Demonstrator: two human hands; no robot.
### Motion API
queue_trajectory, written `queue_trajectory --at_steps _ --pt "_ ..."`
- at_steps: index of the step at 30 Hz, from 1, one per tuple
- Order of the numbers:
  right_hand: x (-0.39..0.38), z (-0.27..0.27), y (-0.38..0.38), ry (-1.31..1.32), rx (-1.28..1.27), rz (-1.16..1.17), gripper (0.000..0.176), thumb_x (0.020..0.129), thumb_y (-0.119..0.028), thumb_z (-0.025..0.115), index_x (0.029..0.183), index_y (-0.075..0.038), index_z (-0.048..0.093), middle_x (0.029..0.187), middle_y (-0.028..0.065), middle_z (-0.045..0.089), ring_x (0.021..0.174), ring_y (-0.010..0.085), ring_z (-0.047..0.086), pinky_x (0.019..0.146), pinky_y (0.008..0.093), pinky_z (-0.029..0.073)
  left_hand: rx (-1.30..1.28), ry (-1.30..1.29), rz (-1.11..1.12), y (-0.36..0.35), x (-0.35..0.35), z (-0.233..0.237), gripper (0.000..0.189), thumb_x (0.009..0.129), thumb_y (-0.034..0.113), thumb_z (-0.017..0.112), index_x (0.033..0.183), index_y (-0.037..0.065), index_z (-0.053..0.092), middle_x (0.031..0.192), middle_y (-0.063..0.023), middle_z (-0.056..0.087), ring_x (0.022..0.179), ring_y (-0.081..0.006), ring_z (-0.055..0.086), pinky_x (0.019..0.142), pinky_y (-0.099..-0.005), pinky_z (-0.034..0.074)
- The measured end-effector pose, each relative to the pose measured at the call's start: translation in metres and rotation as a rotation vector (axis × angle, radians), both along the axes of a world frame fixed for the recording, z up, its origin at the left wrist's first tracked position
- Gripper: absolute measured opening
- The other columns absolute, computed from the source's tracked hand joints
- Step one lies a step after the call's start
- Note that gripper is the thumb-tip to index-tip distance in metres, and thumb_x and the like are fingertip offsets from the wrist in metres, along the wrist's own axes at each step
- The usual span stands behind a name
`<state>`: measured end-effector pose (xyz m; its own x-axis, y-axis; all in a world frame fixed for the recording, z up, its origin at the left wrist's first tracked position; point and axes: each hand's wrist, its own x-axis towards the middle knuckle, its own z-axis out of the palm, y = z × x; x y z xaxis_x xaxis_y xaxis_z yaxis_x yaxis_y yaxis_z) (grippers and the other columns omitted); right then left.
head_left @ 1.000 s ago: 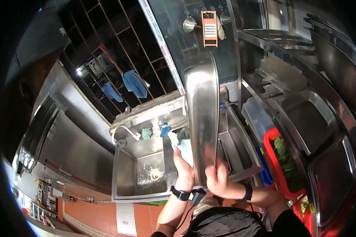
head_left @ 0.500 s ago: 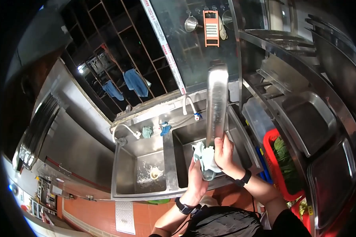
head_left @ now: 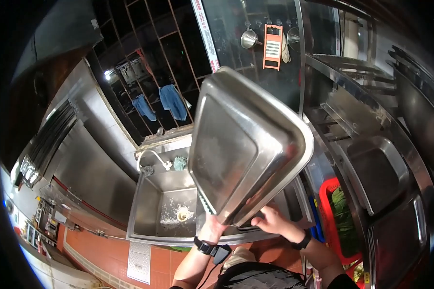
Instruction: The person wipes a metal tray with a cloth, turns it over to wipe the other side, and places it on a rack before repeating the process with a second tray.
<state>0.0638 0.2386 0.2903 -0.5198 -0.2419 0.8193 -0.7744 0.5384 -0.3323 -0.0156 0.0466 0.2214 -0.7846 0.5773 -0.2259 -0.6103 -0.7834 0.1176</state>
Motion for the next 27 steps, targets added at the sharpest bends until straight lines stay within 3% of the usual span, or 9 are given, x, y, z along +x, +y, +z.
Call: queue_trajectory --at_steps 3,6,9,10,12,14,20,21,27 --pt "-0.014 -0.049 0.048 -0.555 -0.488 0.002 0.037 0.095 -0.021 0.046 0.127 -0.003 0.038 0.079 0.0102 0.068 0.084 0.015 0.063 0.085 0.0286 0.043 -0.45 0.143 0.21 -0.034 0.024 0.014 0.057 0.09 0.047 0.043 0.124 0.002 0.046 0.124 -0.019 0.051 0.11 -0.0334 0.052 0.091 -0.0483 0.045" --pt "-0.003 -0.024 0.078 -0.85 -0.963 0.314 0.058 0.097 -0.02 0.038 0.144 -0.023 0.004 0.137 0.0229 0.032 0.11 0.0385 0.052 0.09 0.0514 0.047 -0.684 -0.21 0.34 -0.067 0.028 0.043 0.046 0.097 0.032 0.032 0.135 0.005 0.03 0.13 -0.0162 0.044 0.113 -0.0322 0.05 0.094 -0.0451 0.044" --pt "-0.008 -0.022 0.092 -0.835 -0.993 0.6 0.055 0.096 -0.03 0.041 0.142 -0.013 0.017 0.135 0.022 0.037 0.117 0.0362 0.047 0.089 0.0511 0.047 -0.809 0.433 0.182 -0.156 0.024 -0.05 0.044 0.097 0.034 0.032 0.131 0.006 0.036 0.129 -0.0096 0.046 0.109 -0.0253 0.052 0.091 -0.0406 0.045" --pt "-0.009 -0.018 0.09 -0.876 -1.013 0.542 0.055 0.095 -0.038 0.039 0.138 -0.007 0.025 0.131 0.0213 0.042 0.117 0.0328 0.047 0.093 0.0473 0.044 -0.776 0.191 0.275 -0.14 0.03 -0.013 0.043 0.097 0.037 0.034 0.126 0.007 0.043 0.123 -0.0081 0.052 0.101 -0.0227 0.056 0.087 -0.0375 0.046" --pt "-0.013 -0.009 0.087 -0.8 -0.985 0.518 0.059 0.095 -0.044 0.035 0.137 -0.003 0.027 0.128 0.02 0.046 0.118 0.0283 0.048 0.097 0.0421 0.04 -0.079 0.305 0.03 -0.163 0.002 -0.033 0.043 0.095 0.038 0.04 0.12 0.004 0.049 0.113 -0.0124 0.058 0.098 -0.0268 0.059 0.08 -0.0383 0.052" --pt "-0.018 -0.009 0.088 -0.788 -1.067 0.491 0.058 0.096 -0.045 0.031 0.135 -0.002 0.031 0.129 0.0173 0.047 0.117 0.0236 0.047 0.099 0.0387 0.037 -0.648 0.195 0.143 -0.152 -0.008 -0.025 0.047 0.094 0.041 0.042 0.115 0.0 0.052 0.108 -0.0114 0.061 0.09 -0.0218 0.061 0.075 -0.0363 0.053" --pt "-0.01 -0.018 0.094 -0.796 -0.371 0.184 0.039 0.098 -0.027 0.038 0.123 0.002 0.047 0.118 0.0126 0.056 0.108 0.0199 0.054 0.095 0.03 0.039 -1.156 0.311 0.118 -0.127 0.008 0.015 0.064 0.091 0.055 0.038 0.107 -0.004 0.057 0.087 -0.0064 0.064 0.072 -0.0131 0.062 0.063 -0.0266 0.052" --pt "-0.011 -0.031 0.088 -0.839 -0.4 0.149 0.032 0.096 -0.027 0.046 0.109 0.0 0.056 0.093 0.007 0.06 0.088 0.0108 0.055 0.077 0.0252 0.044 -1.179 0.313 0.102 -0.126 0.006 0.014 0.063 0.091 0.055 0.038 0.105 -0.004 0.057 0.085 -0.0058 0.064 0.071 -0.0127 0.061 0.063 -0.0265 0.052" --pt "-0.022 -0.079 0.088 -1.001 -0.016 0.021 0.042 0.093 -0.034 0.049 0.079 0.004 0.058 0.06 0.0143 0.053 0.058 0.0126 0.044 0.056 0.0332 0.04 -1.464 0.445 -0.101 -0.112 -0.003 0.017 0.065 0.088 0.058 0.043 0.094 -0.004 0.061 0.08 -0.0048 0.062 0.07 -0.0101 0.056 0.064 -0.026 0.046"
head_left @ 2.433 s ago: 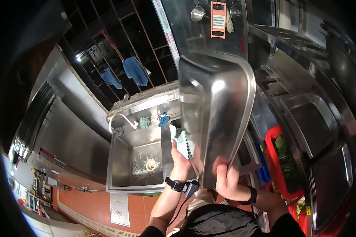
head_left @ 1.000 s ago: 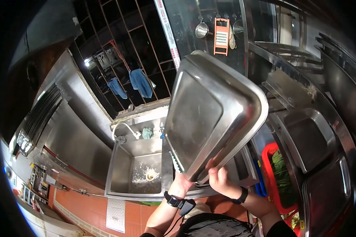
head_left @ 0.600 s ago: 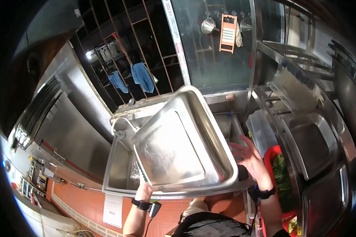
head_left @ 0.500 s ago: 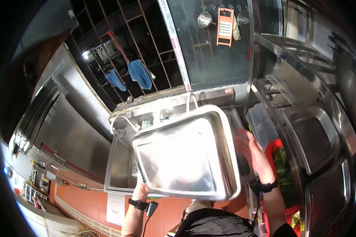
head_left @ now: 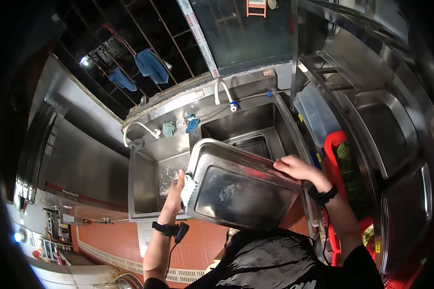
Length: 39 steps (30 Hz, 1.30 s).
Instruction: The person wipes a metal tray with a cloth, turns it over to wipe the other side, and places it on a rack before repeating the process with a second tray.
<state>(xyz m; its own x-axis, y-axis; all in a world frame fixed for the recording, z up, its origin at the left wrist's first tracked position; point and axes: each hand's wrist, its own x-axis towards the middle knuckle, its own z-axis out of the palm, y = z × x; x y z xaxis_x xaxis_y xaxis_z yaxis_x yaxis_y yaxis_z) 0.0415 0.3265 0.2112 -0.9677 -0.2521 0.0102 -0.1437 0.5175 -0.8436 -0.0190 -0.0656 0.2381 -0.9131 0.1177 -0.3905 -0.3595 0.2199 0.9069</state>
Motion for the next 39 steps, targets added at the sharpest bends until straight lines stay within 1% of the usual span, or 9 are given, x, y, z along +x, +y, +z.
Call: queue_trajectory --at_steps 5,8,12,17,21,25,27,34,39 --pt "0.006 -0.058 0.005 0.05 -0.107 -0.184 0.039 0.095 -0.03 0.046 0.083 0.006 0.058 0.065 0.0174 0.054 0.059 0.0133 0.046 0.058 0.0331 0.041 -0.037 0.156 -0.172 0.017 -0.017 -0.008 0.052 0.091 0.044 0.051 0.106 -0.005 0.057 0.089 -0.006 0.062 0.078 -0.0101 0.055 0.071 -0.0258 0.046" --pt "0.007 -0.116 0.025 -0.051 -0.224 -0.201 0.041 0.095 -0.032 0.045 0.086 0.007 0.057 0.066 0.0063 0.058 0.063 0.0102 0.047 0.061 0.0294 0.042 -0.048 0.147 -0.275 0.026 -0.019 -0.016 0.035 0.09 0.025 0.058 0.111 -0.003 0.053 0.093 -0.0051 0.063 0.084 -0.0085 0.056 0.075 -0.0256 0.046" --pt "0.022 -0.132 0.027 -0.15 -0.397 -0.283 0.045 0.095 -0.035 0.045 0.091 0.007 0.059 0.07 0.0003 0.058 0.068 0.008 0.049 0.065 0.0262 0.043 -0.137 0.392 -0.253 0.033 -0.009 -0.049 0.037 0.089 0.023 0.059 0.112 -0.004 0.052 0.095 -0.0104 0.064 0.085 -0.0154 0.059 0.076 -0.0284 0.046" --pt "0.03 -0.154 0.026 -0.229 -0.27 -0.397 0.049 0.094 -0.043 0.046 0.09 0.003 0.063 0.075 -0.0032 0.059 0.071 0.0064 0.05 0.065 0.026 0.042 -0.214 0.589 0.204 0.033 0.005 -0.113 0.039 0.086 0.009 0.057 0.121 -0.004 0.046 0.11 -0.0193 0.057 0.101 -0.025 0.054 0.086 -0.0334 0.041" --pt "0.029 -0.151 0.016 -0.291 -0.337 -0.438 0.048 0.094 -0.042 0.046 0.09 0.002 0.064 0.075 -0.0027 0.06 0.071 0.0063 0.052 0.065 0.0259 0.043 -0.421 0.982 0.133 0.049 -0.007 -0.07 0.046 0.079 -0.005 0.052 0.124 0.003 0.047 0.124 -0.0167 0.052 0.117 -0.03 0.047 0.098 -0.0377 0.035" --pt "0.034 -0.123 -0.016 -0.403 -0.777 -0.52 0.04 0.094 -0.038 0.046 0.097 -0.003 0.065 0.079 -0.001 0.062 0.069 0.0083 0.056 0.063 0.0248 0.043 -0.289 1.14 -0.005 0.068 -0.007 -0.015 0.048 0.078 -0.003 0.047 0.126 0.004 0.046 0.132 -0.016 0.044 0.124 -0.0326 0.04 0.104 -0.0396 0.028" --pt "0.038 -0.142 -0.025 -0.466 -0.941 -0.556 0.051 0.092 -0.05 0.044 0.096 -0.003 0.063 0.078 -0.0004 0.06 0.067 0.0102 0.057 0.064 0.0266 0.046 -0.334 1.196 -0.087 0.075 0.002 -0.005 0.049 0.081 0.003 0.049 0.129 0.003 0.042 0.136 -0.019 0.039 0.125 -0.0357 0.037 0.104 -0.0425 0.027" --pt "0.054 -0.173 -0.035 -0.506 -1.089 -0.646 0.053 0.092 -0.053 0.041 0.096 -0.004 0.062 0.085 0.0016 0.062 0.075 0.0111 0.059 0.066 0.0262 0.047 -0.459 0.934 -0.4 0.087 0.096 -0.042 0.056 0.086 0.007 0.05 0.138 0.003 0.029 0.144 -0.0231 0.019 0.13 -0.0419 0.024 0.105 -0.0471 0.025" --pt "0.042 -0.127 -0.023 -0.345 -0.941 -0.708 0.055 0.092 -0.051 0.042 0.101 0.0 0.062 0.084 0.0 0.061 0.075 0.0088 0.056 0.067 0.0248 0.045 -0.457 1.04 -0.47 0.09 0.095 -0.052 0.063 0.085 0.004 0.051 0.141 0.002 0.021 0.144 -0.0251 0.015 0.132 -0.0432 0.019 0.107 -0.0475 0.021"
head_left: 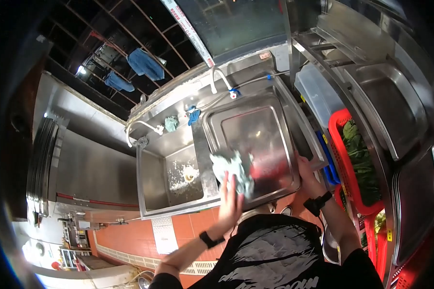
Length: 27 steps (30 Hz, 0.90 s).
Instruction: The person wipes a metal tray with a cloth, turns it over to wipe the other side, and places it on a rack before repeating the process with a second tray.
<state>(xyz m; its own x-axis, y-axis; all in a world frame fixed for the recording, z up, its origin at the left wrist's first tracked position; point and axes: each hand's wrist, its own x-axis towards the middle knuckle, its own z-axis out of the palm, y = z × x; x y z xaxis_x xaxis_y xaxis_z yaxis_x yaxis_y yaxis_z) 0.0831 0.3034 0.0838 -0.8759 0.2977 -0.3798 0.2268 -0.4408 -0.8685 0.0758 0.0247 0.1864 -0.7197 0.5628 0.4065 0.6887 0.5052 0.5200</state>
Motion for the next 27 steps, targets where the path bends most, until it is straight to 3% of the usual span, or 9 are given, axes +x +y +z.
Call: queue_trajectory --at_steps 4,8,11,12,15,18,20,22,27 --pt "-0.01 0.009 -0.003 0.086 0.159 0.004 0.049 0.093 -0.048 0.043 0.091 -0.002 0.061 0.073 -0.0007 0.059 0.066 0.0078 0.054 0.059 0.0237 0.044 0.22 0.268 0.225 0.014 -0.102 0.061 0.052 0.089 0.008 0.045 0.138 0.002 0.029 0.142 -0.0233 0.026 0.132 -0.0374 0.026 0.107 -0.0426 0.022" --pt "-0.007 0.015 -0.007 0.14 -0.055 0.028 0.046 0.092 -0.044 0.047 0.095 -0.001 0.063 0.08 0.0009 0.06 0.073 0.008 0.053 0.066 0.0237 0.043 0.498 -0.042 0.156 0.013 -0.158 0.096 0.048 0.092 0.015 0.05 0.135 -0.001 0.033 0.137 -0.0163 0.038 0.125 -0.0218 0.037 0.104 -0.0298 0.027" --pt "-0.015 0.038 -0.013 0.128 -0.065 -0.083 0.044 0.095 -0.043 0.039 0.087 -0.005 0.06 0.071 0.0014 0.061 0.061 0.0106 0.057 0.055 0.0246 0.047 0.482 -0.041 0.216 0.02 -0.138 0.072 0.051 0.092 0.015 0.05 0.137 -0.001 0.03 0.139 -0.0159 0.036 0.126 -0.0216 0.035 0.104 -0.0301 0.026" --pt "-0.016 0.054 -0.017 0.13 -0.071 -0.109 0.044 0.095 -0.043 0.039 0.087 -0.005 0.06 0.071 0.0014 0.061 0.061 0.0106 0.057 0.055 0.0246 0.047 0.4 0.064 0.214 0.024 -0.122 0.064 0.048 0.091 0.012 0.048 0.135 -0.001 0.033 0.134 -0.021 0.039 0.125 -0.032 0.037 0.104 -0.0367 0.027" --pt "-0.018 0.083 -0.005 0.253 -0.208 -0.173 0.046 0.094 -0.044 0.042 0.106 -0.003 0.06 0.094 0.0039 0.063 0.084 0.0117 0.058 0.073 0.0268 0.047 0.3 0.056 0.186 0.019 -0.07 0.044 0.048 0.09 0.008 0.045 0.135 -0.002 0.031 0.134 -0.0227 0.038 0.124 -0.0345 0.039 0.103 -0.0386 0.03" --pt "-0.022 0.088 0.009 0.249 -0.203 -0.186 0.044 0.094 -0.044 0.043 0.101 -0.004 0.061 0.09 0.0009 0.061 0.08 0.0091 0.056 0.072 0.0248 0.045 0.187 0.099 0.305 0.012 -0.039 0.032 0.049 0.089 0.006 0.047 0.134 -0.002 0.031 0.132 -0.023 0.04 0.12 -0.0372 0.04 0.101 -0.0397 0.031" --pt "-0.021 0.122 0.0 0.243 -0.218 -0.3 0.043 0.094 -0.044 0.044 0.096 -0.005 0.061 0.089 0.0006 0.061 0.08 0.0091 0.055 0.073 0.0251 0.044 0.148 0.147 0.288 -0.001 -0.036 0.013 0.045 0.088 0.006 0.049 0.129 -0.003 0.036 0.127 -0.0244 0.041 0.113 -0.0386 0.044 0.096 -0.0409 0.035" --pt "-0.023 0.126 0.003 0.238 0.025 -0.305 0.043 0.094 -0.041 0.045 0.109 -0.002 0.058 0.099 0.0024 0.062 0.094 0.0088 0.053 0.086 0.0257 0.04 -0.023 -0.227 0.353 -0.024 -0.036 -0.004 0.032 0.082 0.006 0.053 0.112 -0.004 0.047 0.098 -0.0233 0.056 0.084 -0.0364 0.056 0.073 -0.0394 0.045" --pt "-0.026 0.14 -0.003 0.369 0.084 -0.336 0.039 0.095 -0.038 0.046 0.092 -0.003 0.06 0.086 -0.002 0.057 0.083 0.0065 0.045 0.079 0.0244 0.038 0.45 -0.184 0.359 -0.05 -0.04 0.017 0.03 0.076 0.002 0.042 0.104 -0.003 0.051 0.088 -0.0192 0.061 0.08 -0.023 0.06 0.075 -0.0334 0.048"
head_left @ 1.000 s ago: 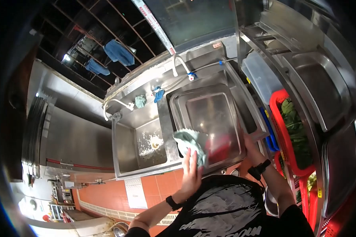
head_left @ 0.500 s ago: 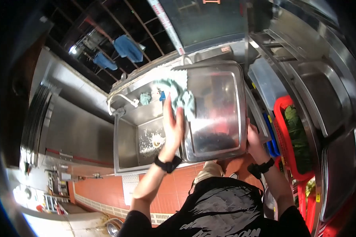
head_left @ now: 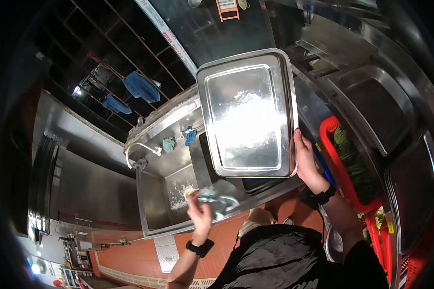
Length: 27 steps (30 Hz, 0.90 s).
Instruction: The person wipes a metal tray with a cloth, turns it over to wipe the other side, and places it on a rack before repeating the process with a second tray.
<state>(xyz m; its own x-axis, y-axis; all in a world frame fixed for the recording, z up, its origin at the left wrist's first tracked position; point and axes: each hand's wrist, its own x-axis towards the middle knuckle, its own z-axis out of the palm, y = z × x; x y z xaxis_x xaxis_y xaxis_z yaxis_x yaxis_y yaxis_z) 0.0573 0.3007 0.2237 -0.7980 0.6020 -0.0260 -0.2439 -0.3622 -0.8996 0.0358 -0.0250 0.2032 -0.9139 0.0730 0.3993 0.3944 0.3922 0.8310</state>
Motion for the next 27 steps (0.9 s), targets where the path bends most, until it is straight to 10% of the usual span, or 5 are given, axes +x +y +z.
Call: queue_trajectory --at_steps 1,6,11,17,27 --pt "0.002 0.006 -0.003 -0.001 0.003 0.006 0.039 0.095 -0.038 0.046 0.092 -0.003 0.06 0.086 -0.002 0.057 0.083 0.0065 0.045 0.079 0.0244 0.038 -0.028 0.093 0.036 -0.003 -0.004 0.017 0.024 0.076 0.003 0.04 0.096 -0.003 0.051 0.074 -0.0081 0.056 0.062 -0.0123 0.049 0.055 -0.0272 0.041" --pt "0.003 0.022 -0.025 0.022 -0.072 0.046 0.035 0.095 -0.035 0.046 0.097 -0.002 0.061 0.09 -0.0018 0.057 0.086 0.0058 0.046 0.081 0.0227 0.037 -0.185 0.46 0.165 0.014 -0.025 0.069 0.011 0.071 0.001 0.039 0.078 -0.005 0.047 0.095 -0.0133 0.042 0.087 -0.0231 0.044 0.078 -0.028 0.038" --pt "0.011 0.033 -0.054 0.183 0.077 0.085 0.033 0.097 -0.03 0.043 0.089 -0.002 0.058 0.08 -0.0065 0.049 0.077 0.0025 0.04 0.07 0.0195 0.035 0.187 0.393 0.137 0.066 -0.03 0.063 0.045 0.072 -0.002 0.043 0.117 -0.004 0.039 0.106 -0.0151 0.044 0.099 -0.0228 0.045 0.093 -0.0342 0.033" --pt "0.023 0.056 -0.075 0.225 0.441 -0.026 0.034 0.098 -0.03 0.041 0.082 -0.002 0.054 0.068 -0.0064 0.044 0.064 0.0028 0.037 0.055 0.0197 0.033 -0.059 0.587 -0.01 0.138 0.03 0.044 0.042 0.07 0.011 0.053 0.111 0.001 0.055 0.098 -0.0138 0.047 0.094 -0.0291 0.042 0.086 -0.0419 0.033" --pt "0.041 0.061 -0.048 0.229 0.122 -0.074 0.037 0.098 -0.033 0.04 0.08 -0.003 0.054 0.072 -0.0067 0.044 0.069 0.0054 0.037 0.062 0.0223 0.033 0.048 0.508 0.114 0.107 -0.032 0.064 0.055 0.087 0.008 0.036 0.139 -0.003 0.022 0.145 -0.0197 0.022 0.135 -0.033 0.019 0.11 -0.0394 0.013"
